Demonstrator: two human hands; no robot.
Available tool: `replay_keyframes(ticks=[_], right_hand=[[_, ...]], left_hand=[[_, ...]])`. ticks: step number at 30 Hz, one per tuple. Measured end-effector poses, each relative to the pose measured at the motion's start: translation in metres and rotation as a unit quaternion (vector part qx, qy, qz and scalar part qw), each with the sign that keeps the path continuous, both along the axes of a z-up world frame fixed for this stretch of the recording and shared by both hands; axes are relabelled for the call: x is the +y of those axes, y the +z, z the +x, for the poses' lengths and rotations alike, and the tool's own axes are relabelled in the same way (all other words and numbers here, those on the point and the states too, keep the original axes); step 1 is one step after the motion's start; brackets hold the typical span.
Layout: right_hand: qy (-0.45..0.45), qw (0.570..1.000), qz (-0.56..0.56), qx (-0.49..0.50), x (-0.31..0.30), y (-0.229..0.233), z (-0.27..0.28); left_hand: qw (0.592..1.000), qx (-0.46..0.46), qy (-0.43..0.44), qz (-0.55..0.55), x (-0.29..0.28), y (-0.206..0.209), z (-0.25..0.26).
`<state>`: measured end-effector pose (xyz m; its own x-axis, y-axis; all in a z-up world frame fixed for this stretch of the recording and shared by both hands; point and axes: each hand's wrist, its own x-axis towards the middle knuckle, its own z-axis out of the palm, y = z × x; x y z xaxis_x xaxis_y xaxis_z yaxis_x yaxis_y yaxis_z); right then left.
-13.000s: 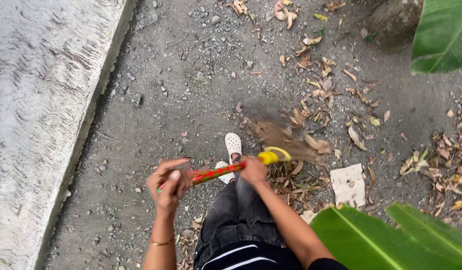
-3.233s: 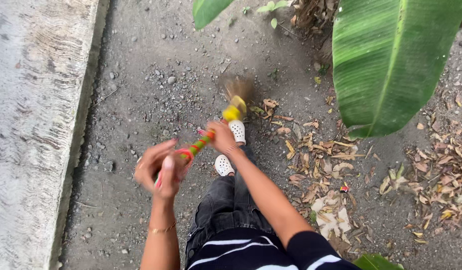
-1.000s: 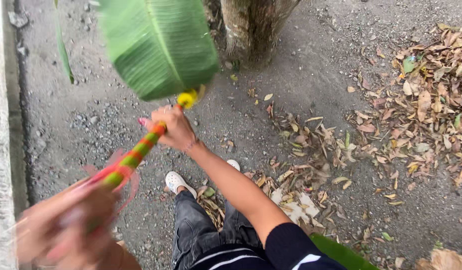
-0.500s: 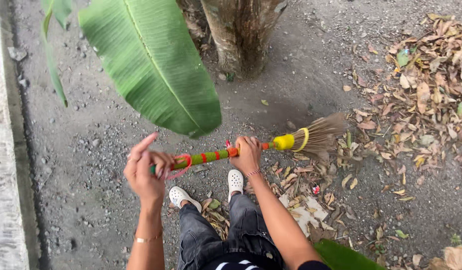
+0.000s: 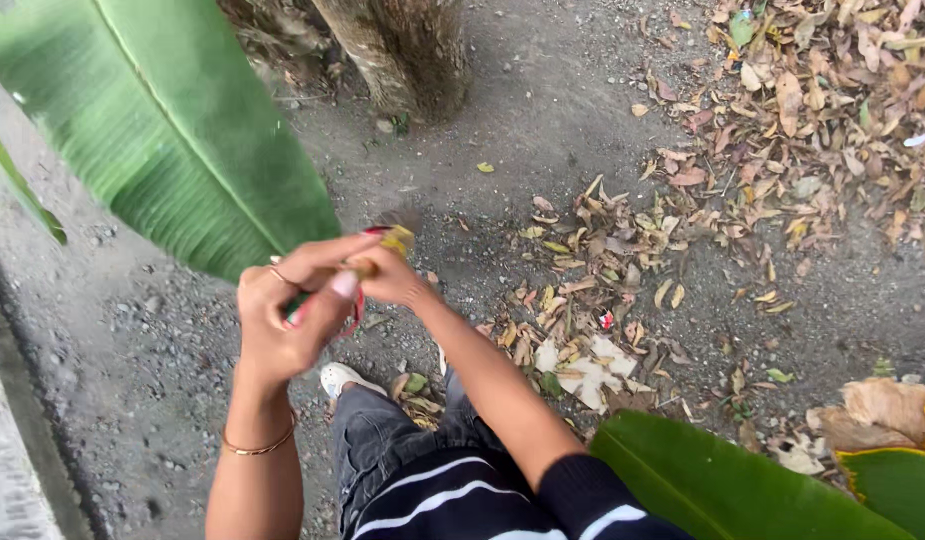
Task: The person sweeps dry leaves on the ground using a broom by hand.
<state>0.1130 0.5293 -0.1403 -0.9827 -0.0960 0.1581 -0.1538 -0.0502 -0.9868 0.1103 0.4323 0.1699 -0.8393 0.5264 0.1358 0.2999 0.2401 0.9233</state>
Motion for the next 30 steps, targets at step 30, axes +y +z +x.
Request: replay_keyframes(ticks=[30], right_hand=[[-0.700, 0.612, 0.124, -0.346, 0.134, 0.042, 0.099]], left_hand=[[0.626, -0.507, -0.576, 0.141, 0.351, -0.101, -0.118]])
